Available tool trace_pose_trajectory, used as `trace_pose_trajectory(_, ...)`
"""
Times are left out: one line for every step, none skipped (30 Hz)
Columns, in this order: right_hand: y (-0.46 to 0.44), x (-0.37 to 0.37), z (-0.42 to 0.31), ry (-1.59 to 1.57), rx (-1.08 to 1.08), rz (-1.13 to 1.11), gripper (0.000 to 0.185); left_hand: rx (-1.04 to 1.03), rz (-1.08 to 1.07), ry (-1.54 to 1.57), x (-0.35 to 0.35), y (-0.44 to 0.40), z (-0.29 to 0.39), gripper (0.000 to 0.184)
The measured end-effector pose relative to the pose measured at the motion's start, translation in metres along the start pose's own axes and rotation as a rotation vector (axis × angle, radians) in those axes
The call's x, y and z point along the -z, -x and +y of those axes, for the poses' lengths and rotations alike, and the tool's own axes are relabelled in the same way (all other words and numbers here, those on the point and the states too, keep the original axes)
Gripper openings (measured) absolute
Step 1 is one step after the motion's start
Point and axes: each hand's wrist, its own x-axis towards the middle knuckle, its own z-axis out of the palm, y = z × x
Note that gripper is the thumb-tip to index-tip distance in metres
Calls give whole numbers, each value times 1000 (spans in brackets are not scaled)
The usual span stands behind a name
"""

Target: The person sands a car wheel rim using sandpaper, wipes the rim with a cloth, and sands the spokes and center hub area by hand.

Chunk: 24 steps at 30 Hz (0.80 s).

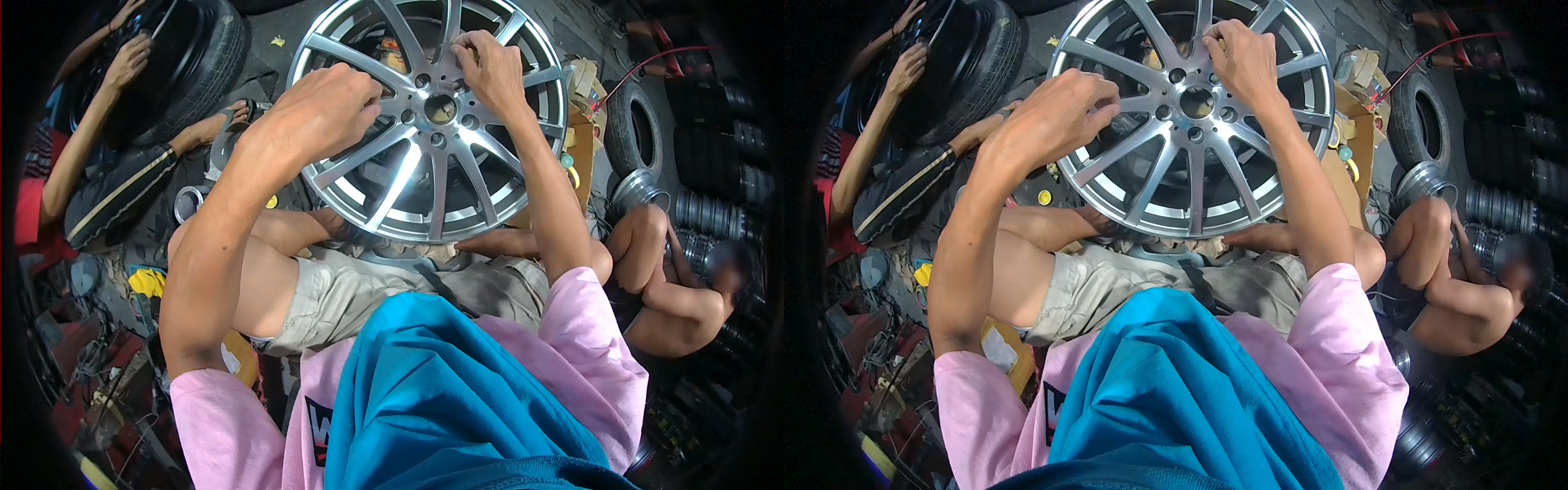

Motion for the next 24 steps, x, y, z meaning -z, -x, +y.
trace_pose_trajectory(4,-4,-1,33,1,17,19,0,-1,0,-2,0,-1,21)
trace_pose_trajectory(9,-7,-1,52,37,47,17,-3,9,-2,-5,1,-3,22)
trace_pose_trajectory(13,-8,-4,53,35,48,17,-7,19,-4,-6,0,-3,22)
trace_pose_trajectory(17,-9,-7,79,30,52,16,-9,18,-4,-5,-1,-3,22)
trace_pose_trajectory(21,-10,-10,105,27,56,15,-4,-7,-13,-4,-1,-2,23)
trace_pose_trajectory(24,-11,-14,104,5,57,14,2,-32,-21,-4,-1,-1,24)
trace_pose_trajectory(29,-15,-16,105,5,57,14,1,-32,-21,-4,-1,-1,24)
trace_pose_trajectory(34,-20,-17,88,-37,84,15,-2,-27,-24,-6,-1,-2,24)
trace_pose_trajectory(37,-22,-20,70,-79,110,15,-4,-22,-28,-6,-1,-2,24)
trace_pose_trajectory(40,-24,-24,41,-153,96,17,-5,-23,-27,-7,-1,-1,24)
trace_pose_trajectory(43,-28,-27,41,-154,96,17,10,-26,-25,-7,-1,-1,24)
trace_pose_trajectory(45,-31,-31,-31,-232,117,17,24,-29,-22,-7,-1,0,24)
trace_pose_trajectory(47,-34,-35,-104,-311,138,17,22,-30,-22,-7,-1,0,24)
trace_pose_trajectory(48,-37,-37,-131,-380,144,19,15,-36,-20,-8,-1,0,25)
trace_pose_trajectory(48,-37,-42,-129,-382,146,19,8,-40,-18,-8,-1,1,25)
trace_pose_trajectory(49,-37,-48,-154,-460,140,20,5,-39,-18,-8,-1,1,25)
trace_pose_trajectory(49,-38,-52,-181,-539,133,21,-2,-44,-25,-8,-1,1,25)
trace_pose_trajectory(50,-39,-53,-229,-577,116,23,-8,-51,-32,-8,-1,1,25)
trace_pose_trajectory(51,-44,-52,-227,-580,117,23,-11,-53,-31,-9,-1,-1,25)
trace_pose_trajectory(50,-51,-52,-280,-639,109,24,-18,-46,-33,-11,-1,-3,25)
trace_pose_trajectory(50,-50,-54,-331,-706,111,25,-36,-44,-39,-11,-3,-3,25)
trace_pose_trajectory(50,-50,-56,-348,-719,119,29,-48,-50,-43,-10,-3,-2,25)
trace_pose_trajectory(51,-50,-58,-345,-732,132,29,-6,-68,-31,-9,-3,-1,25)
trace_pose_trajectory(53,-51,-59,-432,-705,173,30,33,-89,-21,-8,-4,0,26)
